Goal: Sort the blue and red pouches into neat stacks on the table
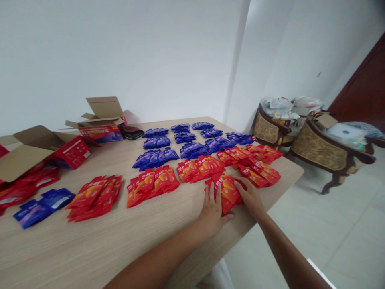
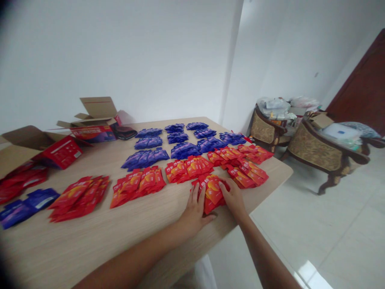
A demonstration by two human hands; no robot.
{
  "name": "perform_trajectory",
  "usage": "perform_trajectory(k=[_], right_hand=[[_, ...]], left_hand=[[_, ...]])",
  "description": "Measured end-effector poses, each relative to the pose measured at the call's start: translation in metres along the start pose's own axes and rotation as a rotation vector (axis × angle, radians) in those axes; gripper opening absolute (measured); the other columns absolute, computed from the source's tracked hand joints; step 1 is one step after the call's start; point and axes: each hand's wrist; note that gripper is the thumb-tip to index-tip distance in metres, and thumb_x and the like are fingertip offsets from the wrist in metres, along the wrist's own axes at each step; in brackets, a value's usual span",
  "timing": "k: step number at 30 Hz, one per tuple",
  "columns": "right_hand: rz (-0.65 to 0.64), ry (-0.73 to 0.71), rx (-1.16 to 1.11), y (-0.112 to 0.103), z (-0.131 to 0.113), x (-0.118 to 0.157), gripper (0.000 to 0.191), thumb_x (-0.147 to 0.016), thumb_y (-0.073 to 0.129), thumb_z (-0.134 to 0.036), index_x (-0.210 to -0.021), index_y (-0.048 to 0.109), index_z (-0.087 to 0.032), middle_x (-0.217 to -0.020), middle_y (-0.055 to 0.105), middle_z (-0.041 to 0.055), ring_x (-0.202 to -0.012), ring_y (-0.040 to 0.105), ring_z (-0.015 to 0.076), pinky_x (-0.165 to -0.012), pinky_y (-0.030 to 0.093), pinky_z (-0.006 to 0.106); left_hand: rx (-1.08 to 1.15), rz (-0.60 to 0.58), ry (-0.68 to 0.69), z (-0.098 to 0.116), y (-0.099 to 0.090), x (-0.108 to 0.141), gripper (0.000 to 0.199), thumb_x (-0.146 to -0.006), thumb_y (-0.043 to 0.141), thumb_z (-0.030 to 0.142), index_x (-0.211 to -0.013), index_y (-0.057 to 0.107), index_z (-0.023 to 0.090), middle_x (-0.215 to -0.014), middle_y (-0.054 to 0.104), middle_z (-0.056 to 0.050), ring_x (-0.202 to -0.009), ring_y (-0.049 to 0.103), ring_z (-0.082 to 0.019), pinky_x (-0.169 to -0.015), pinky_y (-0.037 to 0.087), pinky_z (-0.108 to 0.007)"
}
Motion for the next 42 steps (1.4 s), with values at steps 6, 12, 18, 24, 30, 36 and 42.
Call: perform_trajectory(k=[6, 12, 18, 24, 30, 36, 42], right_hand=[[0.164, -0.042, 0.029, 0.000, 0.004, 0.002, 0.046, -0.090, 0.041, -0.052, -0.106, 0.066, -0.017, -0.115, 0.064, 0.0134, -0.112, 0.054, 0.0259, -0.103, 0.036, 0.046], [0.065, 0.096, -0.077, 0.003, 0.006, 0.009, 0.050, -0.089, 0.040, -0.056, -0.107, 0.066, -0.017, -0.112, 0.066, 0.0130, -0.107, 0.058, 0.0267, -0.098, 0.040, 0.044], [0.101, 0.090, -0.034, 0.006, 0.004, 0.011, 0.052, -0.091, 0.035, -0.056, -0.101, 0.067, -0.017, -0.108, 0.067, 0.0129, -0.103, 0.058, 0.0262, -0.096, 0.041, 0.042], [0.122, 0.096, -0.022, 0.006, 0.006, 0.012, 0.052, -0.092, 0.033, -0.054, -0.104, 0.066, -0.016, -0.110, 0.065, 0.0131, -0.106, 0.057, 0.0258, -0.098, 0.039, 0.041], [0.154, 0.093, -0.039, 0.004, 0.007, 0.012, 0.051, -0.093, 0.032, -0.054, -0.104, 0.065, -0.016, -0.111, 0.065, 0.0135, -0.108, 0.056, 0.0259, -0.100, 0.037, 0.042], [0.153, 0.075, -0.026, 0.002, -0.002, 0.009, 0.052, -0.093, 0.031, -0.054, -0.103, 0.066, -0.016, -0.110, 0.065, 0.0132, -0.107, 0.057, 0.0254, -0.099, 0.038, 0.041], [0.173, 0.048, -0.023, 0.004, -0.005, 0.005, 0.050, -0.094, 0.031, -0.051, -0.104, 0.065, -0.016, -0.112, 0.065, 0.0128, -0.108, 0.057, 0.0246, -0.099, 0.038, 0.041]], left_hand=[[-0.085, 0.016, -0.014, -0.013, -0.013, 0.001, 0.108, -0.070, 0.056, 0.073, -0.150, 0.014, 0.014, -0.156, 0.002, -0.020, -0.143, -0.002, -0.037, -0.114, 0.012, -0.056], [-0.095, -0.040, 0.011, -0.018, -0.017, -0.005, 0.104, -0.074, 0.054, 0.071, -0.150, 0.015, 0.010, -0.155, 0.003, -0.024, -0.143, 0.002, -0.037, -0.114, 0.018, -0.052], [-0.070, -0.032, 0.054, -0.017, -0.014, -0.002, 0.106, -0.074, 0.055, 0.070, -0.150, 0.011, 0.011, -0.155, 0.005, -0.024, -0.143, 0.003, -0.036, -0.114, 0.019, -0.053], [-0.063, -0.042, 0.056, -0.020, -0.016, -0.002, 0.111, -0.070, 0.055, 0.074, -0.150, 0.011, 0.012, -0.155, 0.004, -0.023, -0.143, 0.002, -0.036, -0.114, 0.019, -0.053], [-0.065, -0.041, 0.051, -0.023, -0.021, -0.001, 0.113, -0.067, 0.053, 0.079, -0.150, 0.014, 0.013, -0.155, 0.001, -0.022, -0.143, -0.001, -0.036, -0.114, 0.017, -0.055], [-0.080, -0.068, 0.049, -0.022, -0.029, 0.002, 0.114, -0.066, 0.055, 0.078, -0.150, 0.013, 0.013, -0.155, 0.001, -0.022, -0.143, -0.005, -0.035, -0.114, 0.015, -0.054], [-0.103, -0.079, 0.067, -0.025, -0.032, 0.004, 0.118, -0.064, 0.054, 0.081, -0.150, 0.013, 0.012, -0.155, 0.000, -0.022, -0.143, -0.005, -0.037, -0.114, 0.014, -0.055]])
Point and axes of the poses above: each hand's wrist, its own x-axis away from the middle knuckle, its own y-axis out of the palm, z = x × y
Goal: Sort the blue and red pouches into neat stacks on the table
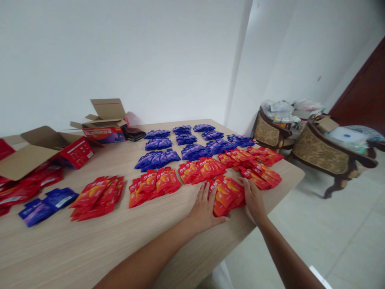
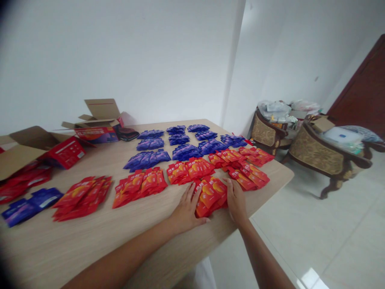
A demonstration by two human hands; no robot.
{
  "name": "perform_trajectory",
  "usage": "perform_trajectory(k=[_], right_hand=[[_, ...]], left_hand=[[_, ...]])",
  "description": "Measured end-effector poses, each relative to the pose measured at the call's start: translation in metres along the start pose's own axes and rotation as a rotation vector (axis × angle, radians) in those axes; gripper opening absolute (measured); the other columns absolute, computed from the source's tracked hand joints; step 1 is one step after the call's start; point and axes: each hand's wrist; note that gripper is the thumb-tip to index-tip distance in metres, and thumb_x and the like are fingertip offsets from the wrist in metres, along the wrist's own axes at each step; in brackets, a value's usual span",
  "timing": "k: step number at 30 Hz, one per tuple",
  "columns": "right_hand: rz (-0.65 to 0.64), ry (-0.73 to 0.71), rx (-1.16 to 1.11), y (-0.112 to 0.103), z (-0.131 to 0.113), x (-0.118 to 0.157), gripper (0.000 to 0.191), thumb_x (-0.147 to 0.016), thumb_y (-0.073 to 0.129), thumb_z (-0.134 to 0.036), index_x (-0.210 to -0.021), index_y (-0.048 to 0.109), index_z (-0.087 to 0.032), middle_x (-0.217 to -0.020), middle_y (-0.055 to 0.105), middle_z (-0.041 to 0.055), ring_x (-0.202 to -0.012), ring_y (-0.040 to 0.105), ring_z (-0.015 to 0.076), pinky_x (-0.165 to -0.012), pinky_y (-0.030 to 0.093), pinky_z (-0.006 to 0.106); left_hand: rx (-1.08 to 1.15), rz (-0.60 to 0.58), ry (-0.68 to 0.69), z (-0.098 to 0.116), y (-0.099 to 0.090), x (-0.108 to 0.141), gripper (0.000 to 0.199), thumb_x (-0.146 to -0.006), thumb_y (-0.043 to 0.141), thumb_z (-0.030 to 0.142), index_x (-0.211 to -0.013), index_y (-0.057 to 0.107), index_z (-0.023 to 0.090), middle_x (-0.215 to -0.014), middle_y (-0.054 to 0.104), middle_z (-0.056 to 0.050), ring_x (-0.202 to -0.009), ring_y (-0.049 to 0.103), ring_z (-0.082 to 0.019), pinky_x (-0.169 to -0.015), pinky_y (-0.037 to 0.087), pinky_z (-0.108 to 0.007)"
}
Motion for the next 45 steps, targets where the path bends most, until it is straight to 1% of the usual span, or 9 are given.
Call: perform_trajectory(k=[10, 14, 21, 27, 31, 35, 39, 42, 45], right_hand=[[0.017, -0.004, 0.013, -0.004, -0.011, 0.001, 0.050, -0.094, 0.031, -0.049, -0.105, 0.066, -0.016, -0.111, 0.065, 0.0139, -0.107, 0.057, 0.0251, -0.098, 0.039, 0.041], [0.019, -0.007, 0.020, -0.003, -0.012, 0.000, 0.052, -0.094, 0.031, -0.051, -0.105, 0.066, -0.015, -0.111, 0.065, 0.0148, -0.108, 0.056, 0.0257, -0.098, 0.040, 0.042], [-0.012, -0.014, 0.001, 0.007, -0.003, 0.002, 0.053, -0.094, 0.030, -0.055, -0.104, 0.066, -0.016, -0.111, 0.065, 0.0135, -0.105, 0.057, 0.0247, -0.097, 0.040, 0.041], [0.018, -0.033, 0.083, 0.018, -0.004, 0.003, 0.060, -0.094, 0.025, -0.058, -0.100, 0.066, -0.015, -0.104, 0.066, 0.0147, -0.101, 0.058, 0.0261, -0.096, 0.040, 0.042], [0.020, -0.031, 0.111, 0.019, -0.005, 0.003, 0.060, -0.095, 0.022, -0.055, -0.101, 0.066, -0.015, -0.105, 0.066, 0.0144, -0.102, 0.058, 0.0258, -0.096, 0.040, 0.042], [0.040, -0.104, 0.154, 0.014, -0.003, 0.003, 0.057, -0.096, 0.022, -0.051, -0.105, 0.064, -0.015, -0.108, 0.065, 0.0150, -0.105, 0.056, 0.0266, -0.096, 0.039, 0.043], [0.097, -0.251, 0.247, 0.011, -0.009, 0.002, 0.053, -0.096, 0.022, -0.046, -0.108, 0.063, -0.015, -0.110, 0.064, 0.0152, -0.109, 0.053, 0.0279, -0.097, 0.038, 0.047], [0.136, -0.364, 0.279, 0.015, -0.027, 0.004, 0.047, -0.096, 0.026, -0.043, -0.112, 0.062, -0.016, -0.116, 0.062, 0.0143, -0.113, 0.051, 0.0277, -0.099, 0.036, 0.049], [0.133, -0.452, 0.231, 0.025, -0.052, 0.010, 0.042, -0.096, 0.030, -0.040, -0.113, 0.061, -0.018, -0.118, 0.061, 0.0132, -0.113, 0.051, 0.0270, -0.099, 0.035, 0.049]], left_hand=[[0.020, 0.054, 0.077, -0.011, 0.002, 0.003, 0.119, -0.060, 0.055, 0.082, -0.150, 0.015, 0.016, -0.156, 0.004, -0.020, -0.143, -0.002, -0.039, -0.112, 0.014, -0.060], [0.026, 0.046, 0.077, -0.015, 0.006, 0.002, 0.114, -0.065, 0.058, 0.077, -0.150, 0.016, 0.013, -0.156, 0.006, -0.021, -0.143, 0.000, -0.037, -0.114, 0.014, -0.057], [0.033, 0.019, 0.100, -0.020, 0.006, 0.000, 0.106, -0.070, 0.054, 0.075, -0.148, 0.020, 0.012, -0.155, 0.011, -0.022, -0.143, 0.003, -0.035, -0.115, 0.015, -0.055], [0.023, -0.002, 0.112, -0.016, 0.000, 0.001, 0.106, -0.070, 0.054, 0.075, -0.147, 0.024, 0.010, -0.153, 0.018, -0.023, -0.143, 0.008, -0.036, -0.115, 0.015, -0.054], [0.045, -0.005, 0.100, -0.015, -0.002, 0.003, 0.109, -0.067, 0.054, 0.078, -0.147, 0.023, 0.011, -0.154, 0.016, -0.022, -0.143, 0.008, -0.037, -0.114, 0.016, -0.056], [0.057, 0.011, 0.104, -0.015, -0.002, 0.006, 0.113, -0.063, 0.054, 0.081, -0.148, 0.023, 0.014, -0.155, 0.012, -0.021, -0.143, 0.003, -0.038, -0.113, 0.015, -0.059], [0.064, 0.026, 0.139, -0.014, -0.001, 0.008, 0.112, -0.064, 0.055, 0.080, -0.148, 0.022, 0.014, -0.155, 0.009, -0.022, -0.143, 0.001, -0.038, -0.113, 0.014, -0.059], [0.069, 0.049, 0.157, -0.012, -0.005, 0.012, 0.109, -0.065, 0.057, 0.077, -0.148, 0.023, 0.014, -0.155, 0.011, -0.022, -0.143, 0.004, -0.039, -0.113, 0.014, -0.059], [0.076, 0.086, 0.192, -0.013, -0.019, 0.026, 0.104, -0.069, 0.060, 0.071, -0.148, 0.022, 0.014, -0.154, 0.016, -0.021, -0.142, 0.011, -0.037, -0.114, 0.017, -0.055]])
Point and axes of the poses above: each hand's wrist, its own x-axis away from the middle knuckle, its own y-axis out of the palm, z = x × y
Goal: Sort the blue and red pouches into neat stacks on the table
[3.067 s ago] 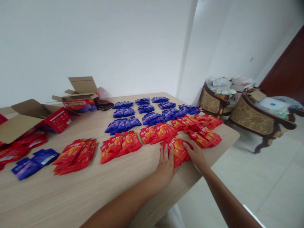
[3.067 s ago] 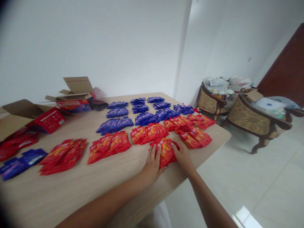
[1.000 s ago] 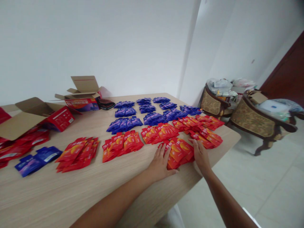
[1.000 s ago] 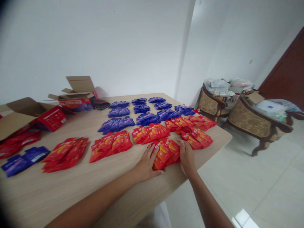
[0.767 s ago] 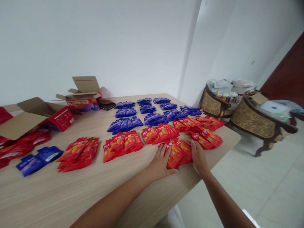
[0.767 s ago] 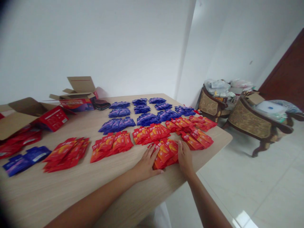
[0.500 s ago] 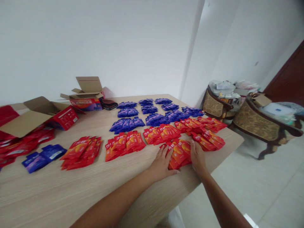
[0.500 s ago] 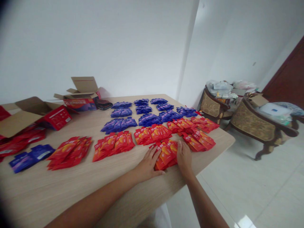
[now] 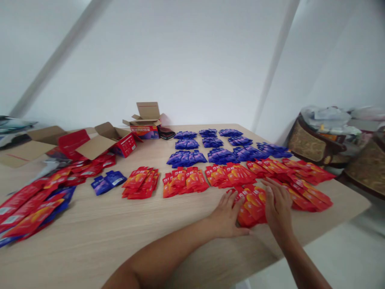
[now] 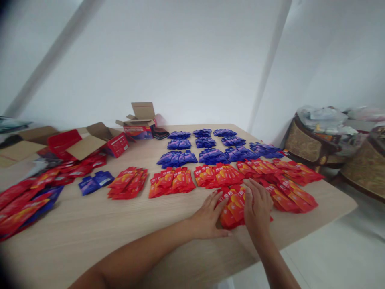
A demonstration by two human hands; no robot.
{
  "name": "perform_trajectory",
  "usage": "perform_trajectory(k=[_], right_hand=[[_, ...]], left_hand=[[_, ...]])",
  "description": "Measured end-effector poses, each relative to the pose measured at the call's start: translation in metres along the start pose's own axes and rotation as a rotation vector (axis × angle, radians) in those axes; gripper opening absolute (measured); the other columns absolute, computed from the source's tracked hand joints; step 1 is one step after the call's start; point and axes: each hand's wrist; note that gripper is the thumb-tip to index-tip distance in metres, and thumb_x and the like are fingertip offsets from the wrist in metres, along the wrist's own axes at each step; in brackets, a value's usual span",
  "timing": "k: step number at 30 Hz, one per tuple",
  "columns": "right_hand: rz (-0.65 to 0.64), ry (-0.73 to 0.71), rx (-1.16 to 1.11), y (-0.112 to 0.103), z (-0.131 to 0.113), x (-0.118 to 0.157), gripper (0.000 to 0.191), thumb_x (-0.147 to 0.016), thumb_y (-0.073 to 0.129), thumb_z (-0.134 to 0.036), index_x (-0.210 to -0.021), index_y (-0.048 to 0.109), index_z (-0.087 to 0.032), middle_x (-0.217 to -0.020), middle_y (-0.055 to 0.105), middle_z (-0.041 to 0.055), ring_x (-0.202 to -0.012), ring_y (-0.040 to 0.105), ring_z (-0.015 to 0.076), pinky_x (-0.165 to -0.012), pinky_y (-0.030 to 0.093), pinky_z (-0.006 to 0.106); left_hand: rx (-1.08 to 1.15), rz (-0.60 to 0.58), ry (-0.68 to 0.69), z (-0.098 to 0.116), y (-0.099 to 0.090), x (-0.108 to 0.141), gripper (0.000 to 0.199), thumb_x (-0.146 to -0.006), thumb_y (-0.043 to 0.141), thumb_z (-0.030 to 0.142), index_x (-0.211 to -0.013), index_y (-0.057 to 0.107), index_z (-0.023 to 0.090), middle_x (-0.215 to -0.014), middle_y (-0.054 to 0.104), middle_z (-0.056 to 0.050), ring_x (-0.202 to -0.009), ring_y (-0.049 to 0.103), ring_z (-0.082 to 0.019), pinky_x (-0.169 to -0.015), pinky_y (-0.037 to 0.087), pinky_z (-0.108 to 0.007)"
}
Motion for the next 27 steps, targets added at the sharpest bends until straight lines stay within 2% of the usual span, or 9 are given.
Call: perform_trajectory(k=[4, 7, 11, 15, 18, 21, 24, 27], right_hand=[[-0.043, -0.077, -0.129, 0.014, -0.042, 0.001, 0.039, -0.095, 0.032, -0.039, -0.112, 0.061, -0.019, -0.117, 0.059, 0.0134, -0.113, 0.051, 0.0269, -0.099, 0.037, 0.050], [-0.134, -0.094, -0.222, 0.033, -0.071, 0.007, 0.038, -0.094, 0.034, -0.040, -0.114, 0.059, -0.020, -0.118, 0.058, 0.0123, -0.114, 0.050, 0.0265, -0.101, 0.037, 0.050], [-0.233, -0.128, -0.314, 0.070, -0.099, 0.012, 0.037, -0.093, 0.036, -0.041, -0.115, 0.058, -0.021, -0.120, 0.058, 0.0109, -0.116, 0.049, 0.0261, -0.103, 0.035, 0.052], [-0.266, -0.177, -0.390, 0.106, -0.121, 0.012, 0.037, -0.093, 0.037, -0.042, -0.114, 0.058, -0.020, -0.121, 0.058, 0.0104, -0.116, 0.049, 0.0255, -0.104, 0.035, 0.050], [-0.299, -0.191, -0.419, 0.126, -0.140, 0.015, 0.035, -0.093, 0.038, -0.041, -0.113, 0.058, -0.021, -0.122, 0.058, 0.0096, -0.118, 0.048, 0.0257, -0.105, 0.035, 0.050], [-0.326, -0.209, -0.433, 0.139, -0.156, 0.024, 0.034, -0.093, 0.038, -0.040, -0.115, 0.058, -0.023, -0.123, 0.057, 0.0090, -0.120, 0.048, 0.0265, -0.106, 0.033, 0.052], [-0.329, -0.228, -0.425, 0.151, -0.160, 0.036, 0.033, -0.093, 0.039, -0.040, -0.114, 0.058, -0.024, -0.123, 0.058, 0.0086, -0.119, 0.049, 0.0278, -0.104, 0.035, 0.053], [-0.337, -0.270, -0.390, 0.160, -0.153, 0.047, 0.032, -0.092, 0.040, -0.039, -0.114, 0.059, -0.026, -0.123, 0.058, 0.0072, -0.118, 0.050, 0.0284, -0.101, 0.038, 0.052]], left_hand=[[-0.002, 0.104, 0.032, -0.007, -0.040, 0.035, 0.079, -0.085, 0.050, 0.057, -0.147, 0.023, 0.016, -0.152, 0.026, -0.016, -0.141, 0.023, -0.027, -0.115, 0.025, -0.044], [-0.059, 0.267, -0.108, -0.032, -0.079, 0.072, 0.061, -0.093, 0.039, 0.048, -0.145, 0.028, 0.019, -0.149, 0.033, -0.012, -0.138, 0.029, -0.022, -0.114, 0.029, -0.042], [-0.262, 0.553, -0.396, -0.095, -0.139, 0.139, 0.049, -0.095, 0.035, 0.041, -0.139, 0.035, 0.018, -0.145, 0.037, -0.012, -0.137, 0.031, -0.021, -0.114, 0.028, -0.042], [-0.557, 0.694, -0.751, -0.168, -0.209, 0.228, 0.050, -0.091, 0.040, 0.032, -0.137, 0.034, 0.013, -0.146, 0.034, -0.015, -0.137, 0.029, -0.024, -0.113, 0.026, -0.042], [-0.749, 0.702, -1.097, -0.210, -0.261, 0.295, 0.055, -0.088, 0.045, 0.030, -0.138, 0.033, 0.010, -0.145, 0.033, -0.019, -0.136, 0.028, -0.031, -0.110, 0.026, -0.046], [-0.812, 0.627, -1.340, -0.242, -0.303, 0.342, 0.060, -0.086, 0.046, 0.034, -0.138, 0.033, 0.007, -0.142, 0.037, -0.022, -0.132, 0.033, -0.035, -0.106, 0.028, -0.047], [-0.783, 0.508, -1.435, -0.271, -0.334, 0.363, 0.072, -0.083, 0.048, 0.048, -0.140, 0.032, 0.008, -0.142, 0.038, -0.023, -0.129, 0.036, -0.037, -0.103, 0.030, -0.046], [-0.733, 0.397, -1.467, -0.299, -0.355, 0.362, 0.082, -0.077, 0.047, 0.065, -0.141, 0.033, 0.015, -0.148, 0.031, -0.020, -0.133, 0.030, -0.041, -0.103, 0.028, -0.051]])
Point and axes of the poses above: each hand's wrist, its own x-axis away from the middle knuckle, its own y-axis out of the palm, z = x × y
